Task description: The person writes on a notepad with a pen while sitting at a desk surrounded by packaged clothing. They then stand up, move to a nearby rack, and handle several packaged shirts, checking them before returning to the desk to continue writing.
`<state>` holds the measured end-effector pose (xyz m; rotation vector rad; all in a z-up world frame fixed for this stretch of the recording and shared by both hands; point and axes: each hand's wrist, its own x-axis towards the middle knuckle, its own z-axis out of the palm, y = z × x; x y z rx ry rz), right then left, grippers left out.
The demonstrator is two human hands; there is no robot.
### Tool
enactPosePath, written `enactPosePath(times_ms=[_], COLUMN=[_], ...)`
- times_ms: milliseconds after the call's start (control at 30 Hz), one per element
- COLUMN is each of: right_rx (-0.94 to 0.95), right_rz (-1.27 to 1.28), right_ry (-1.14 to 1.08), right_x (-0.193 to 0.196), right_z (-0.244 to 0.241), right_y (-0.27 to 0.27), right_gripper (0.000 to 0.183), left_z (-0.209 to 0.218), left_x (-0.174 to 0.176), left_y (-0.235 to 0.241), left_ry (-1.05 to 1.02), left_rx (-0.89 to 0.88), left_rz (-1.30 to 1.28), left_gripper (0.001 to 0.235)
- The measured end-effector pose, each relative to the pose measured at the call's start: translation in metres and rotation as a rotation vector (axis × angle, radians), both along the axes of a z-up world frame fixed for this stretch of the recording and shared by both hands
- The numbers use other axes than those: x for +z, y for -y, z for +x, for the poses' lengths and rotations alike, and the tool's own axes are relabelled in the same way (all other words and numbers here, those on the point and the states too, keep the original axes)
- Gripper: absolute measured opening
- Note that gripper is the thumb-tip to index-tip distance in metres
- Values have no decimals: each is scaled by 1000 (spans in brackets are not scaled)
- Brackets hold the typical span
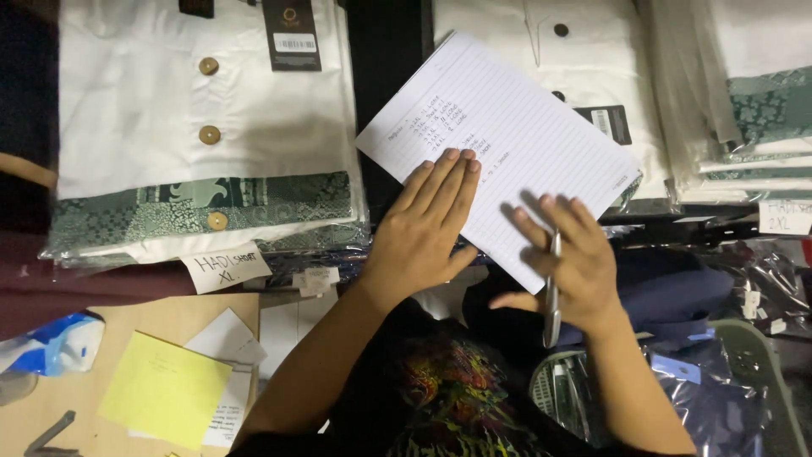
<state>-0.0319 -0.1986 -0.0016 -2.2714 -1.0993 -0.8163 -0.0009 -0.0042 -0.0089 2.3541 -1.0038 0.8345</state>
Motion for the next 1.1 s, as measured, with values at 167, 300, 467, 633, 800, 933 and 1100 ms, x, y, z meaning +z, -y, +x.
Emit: enactPosePath(times_ms=[167,300,467,633,800,933,1100], right_rx=[-135,-88,-165,-203,-170,-276,-340], right_rz=[-24,-16,16,45,74,74,90], right_ry=[104,281,298,293,271,213,201], right_x=[-25,-36,-28,-29,-32,-28,-36], right_z=[-25,-47,-50,-49,-40,-45,-47], right_y=[8,-14,-30,-31,-18,-22,-19], right_gripper=[20,20,17,18,11,16,22], left_z=[0,-2,0,0,-1,-1,-2], left_x=[1,4,-1,-2,-7,-6,-5], left_y=[2,0,-1,-3,-2,-1,1], left_ry=[20,-4,-29,-85,-149,-153,46], left_rx=[25,17,-15,-49,-46,-28,26], left_rz=[-38,-115,-106,-69,30,62,47], left_gripper=[63,55,58,63,66,66,59])
